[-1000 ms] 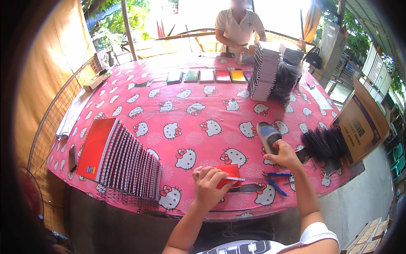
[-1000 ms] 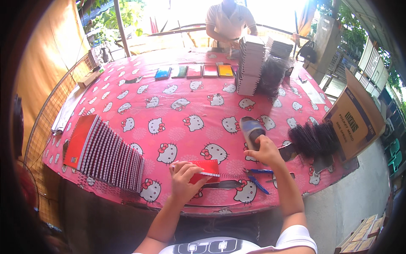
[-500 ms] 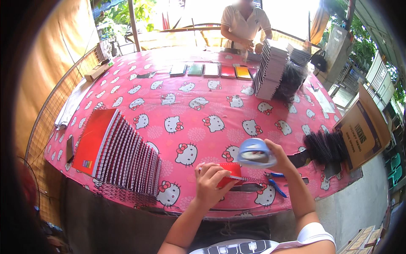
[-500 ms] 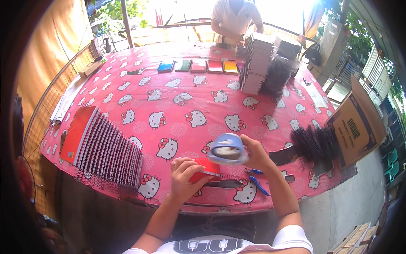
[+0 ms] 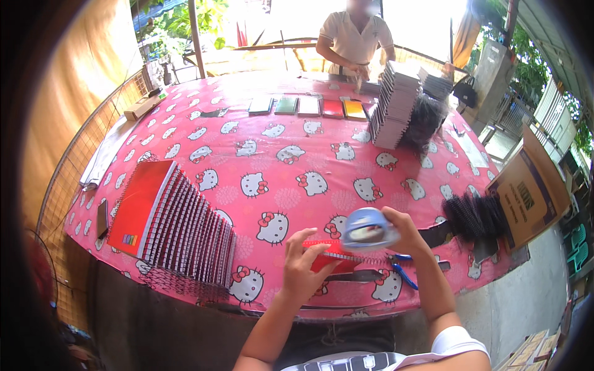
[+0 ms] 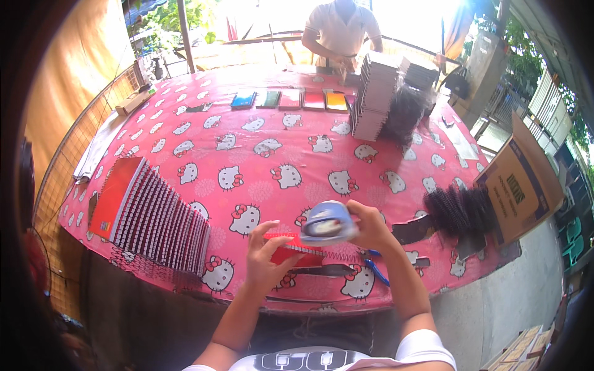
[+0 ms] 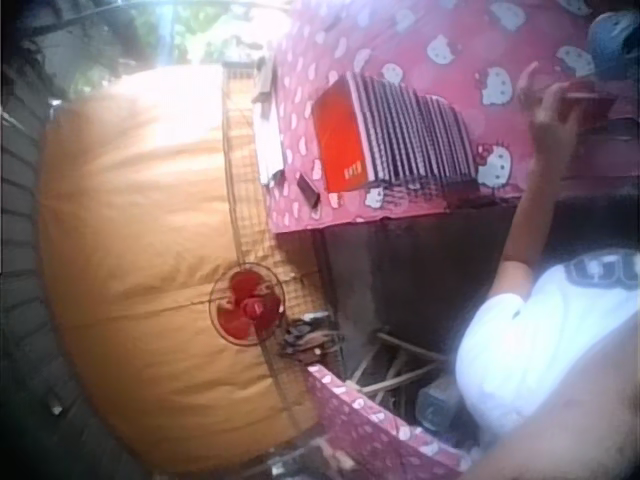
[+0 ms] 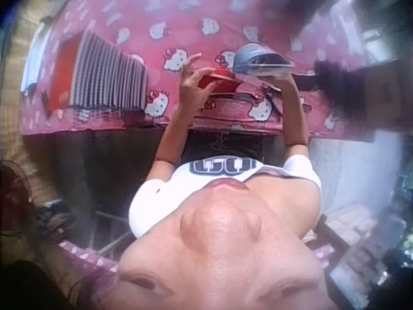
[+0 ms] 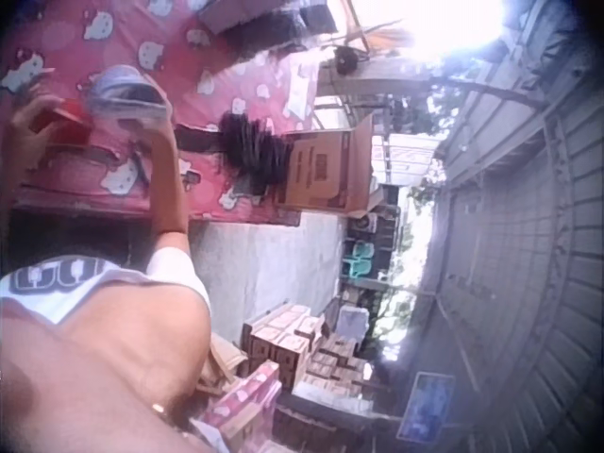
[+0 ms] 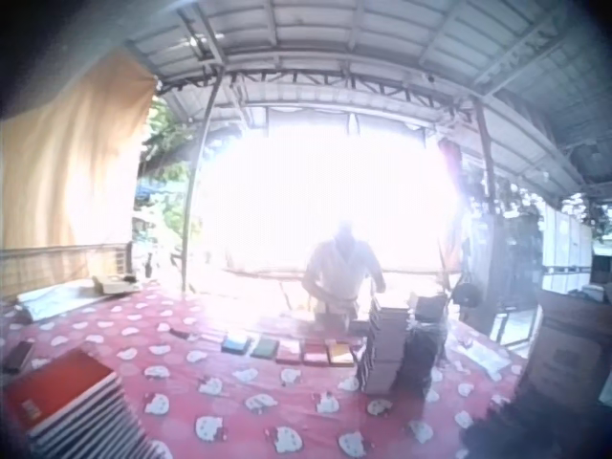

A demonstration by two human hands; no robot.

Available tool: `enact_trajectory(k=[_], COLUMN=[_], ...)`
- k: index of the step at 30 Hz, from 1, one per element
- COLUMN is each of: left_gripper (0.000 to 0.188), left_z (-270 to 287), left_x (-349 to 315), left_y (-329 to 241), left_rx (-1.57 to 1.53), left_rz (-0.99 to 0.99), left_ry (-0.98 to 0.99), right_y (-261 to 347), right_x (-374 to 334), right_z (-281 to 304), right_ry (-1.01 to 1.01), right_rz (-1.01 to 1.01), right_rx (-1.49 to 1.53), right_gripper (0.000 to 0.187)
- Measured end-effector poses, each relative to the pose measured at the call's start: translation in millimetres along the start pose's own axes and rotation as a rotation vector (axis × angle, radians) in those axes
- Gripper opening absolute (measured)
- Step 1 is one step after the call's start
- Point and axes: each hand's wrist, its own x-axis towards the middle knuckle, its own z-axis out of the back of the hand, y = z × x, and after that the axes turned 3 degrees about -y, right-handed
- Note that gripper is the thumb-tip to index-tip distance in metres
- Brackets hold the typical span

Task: The person trims the excess spiral wire from the edges of red notebooks using pliers. They pick up individual notebooks from a stack, adjust the binding, cut the protruding wire, and place the finished notebook onto a new stack.

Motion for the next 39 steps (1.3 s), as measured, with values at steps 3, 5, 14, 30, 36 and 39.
enact_trajectory(k=[3,5,14,30,36,39], left_gripper=[0.039,0.040,0.032,0.024,0.023,0.024], left_z=[7.9,11.7,17.8,23.5,15.5,15.1], left_x=[2.1,-2.2,-11.7,-12.4,-20.4,-16.8], left_y=[0.3,2.5,19.3,15.2,17.3,11.3], left_rx=[0.004,-0.045,-0.721,-0.902,-0.868,-0.904], left_rz=[0.101,0.152,0.651,0.766,0.664,0.727], left_ry=[-0.014,-0.003,-0.109,-0.073,-0.142,-0.169], right_y=[12.6,14.4,14.0,-38.7,-6.7,-12.6], right_x=[-1.1,2.8,25.8,-106.1,-133.2,-134.2], right_z=[-7.0,-11.6,-27.8,66.9,28.8,-1.0], right_ry=[0.136,0.140,0.154,-0.414,-0.358,-0.203], right_rz=[0.013,-0.050,0.041,-0.421,-0.160,-0.063], right_rx=[0.228,0.045,0.269,-1.021,-0.891,-0.739], right_gripper=[0.028,0.026,0.032,0.043,0.052,0.054])
